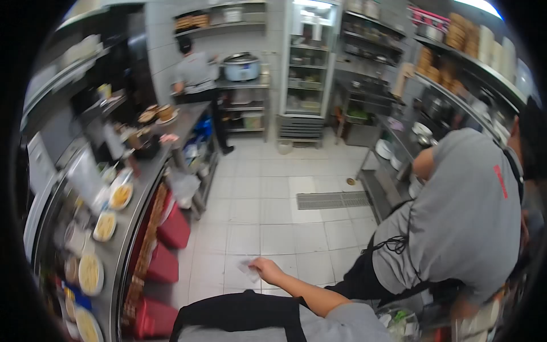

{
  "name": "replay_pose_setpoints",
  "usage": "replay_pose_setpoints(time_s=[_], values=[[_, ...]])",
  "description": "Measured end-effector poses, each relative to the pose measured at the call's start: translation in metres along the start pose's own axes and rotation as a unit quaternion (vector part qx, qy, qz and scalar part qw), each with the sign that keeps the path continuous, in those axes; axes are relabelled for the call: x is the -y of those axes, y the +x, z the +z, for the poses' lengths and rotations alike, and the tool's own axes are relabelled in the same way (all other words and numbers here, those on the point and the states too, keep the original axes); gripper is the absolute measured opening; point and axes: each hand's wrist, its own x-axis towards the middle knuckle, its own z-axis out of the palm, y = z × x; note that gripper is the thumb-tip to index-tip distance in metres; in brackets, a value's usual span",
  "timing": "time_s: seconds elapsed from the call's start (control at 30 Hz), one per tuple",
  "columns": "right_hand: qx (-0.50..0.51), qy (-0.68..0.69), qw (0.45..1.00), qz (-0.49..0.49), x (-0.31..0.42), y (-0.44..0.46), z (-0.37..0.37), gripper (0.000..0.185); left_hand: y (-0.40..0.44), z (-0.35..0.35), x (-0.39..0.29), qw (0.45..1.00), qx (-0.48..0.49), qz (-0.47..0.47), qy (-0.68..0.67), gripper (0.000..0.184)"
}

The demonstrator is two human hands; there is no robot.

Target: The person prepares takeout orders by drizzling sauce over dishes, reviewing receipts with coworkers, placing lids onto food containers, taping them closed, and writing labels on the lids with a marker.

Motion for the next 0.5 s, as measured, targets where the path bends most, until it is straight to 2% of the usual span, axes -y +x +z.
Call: replay_pose_setpoints(time_s=[0.1,0.17,0.23,0.27,0.3,0.33,0.37,0.43,0.5], values=[[-0.042,-0.057,0.990,0.119,-0.062,-0.014,-0.024,0.033,0.055,-0.075,-0.096,0.997,0.018,0.047,0.051,0.052],[-0.102,-0.102,0.978,0.153,-0.096,-0.012,-0.057,0.032,0.096,-0.124,-0.176,0.992,0.013,0.093,0.088,0.055],[-0.121,-0.126,0.967,0.187,-0.103,-0.008,-0.079,0.031,0.133,-0.172,-0.279,0.976,-0.023,0.187,0.112,0.058],[-0.116,-0.130,0.964,0.202,-0.104,-0.001,-0.100,0.032,0.143,-0.190,-0.333,0.957,-0.043,0.267,0.104,0.060],[-0.112,-0.134,0.961,0.213,-0.104,0.010,-0.120,0.032,0.098,-0.230,-0.397,0.889,-0.081,0.445,0.068,0.068],[-0.102,-0.134,0.968,0.186,-0.110,0.021,-0.132,0.033,0.083,-0.246,-0.463,0.868,0.015,0.496,0.010,0.073],[-0.081,-0.127,0.973,0.173,-0.105,0.038,-0.148,0.033,0.007,-0.267,-0.528,0.825,0.043,0.561,0.056,0.077],[-0.044,-0.106,0.982,0.153,-0.086,0.065,-0.171,0.034,-0.079,-0.269,-0.624,0.708,0.120,0.692,0.081,0.074],[-0.058,-0.080,0.994,0.049,-0.101,0.088,-0.181,0.035,-0.148,-0.250,-0.689,0.669,0.176,0.714,0.106,0.074]])
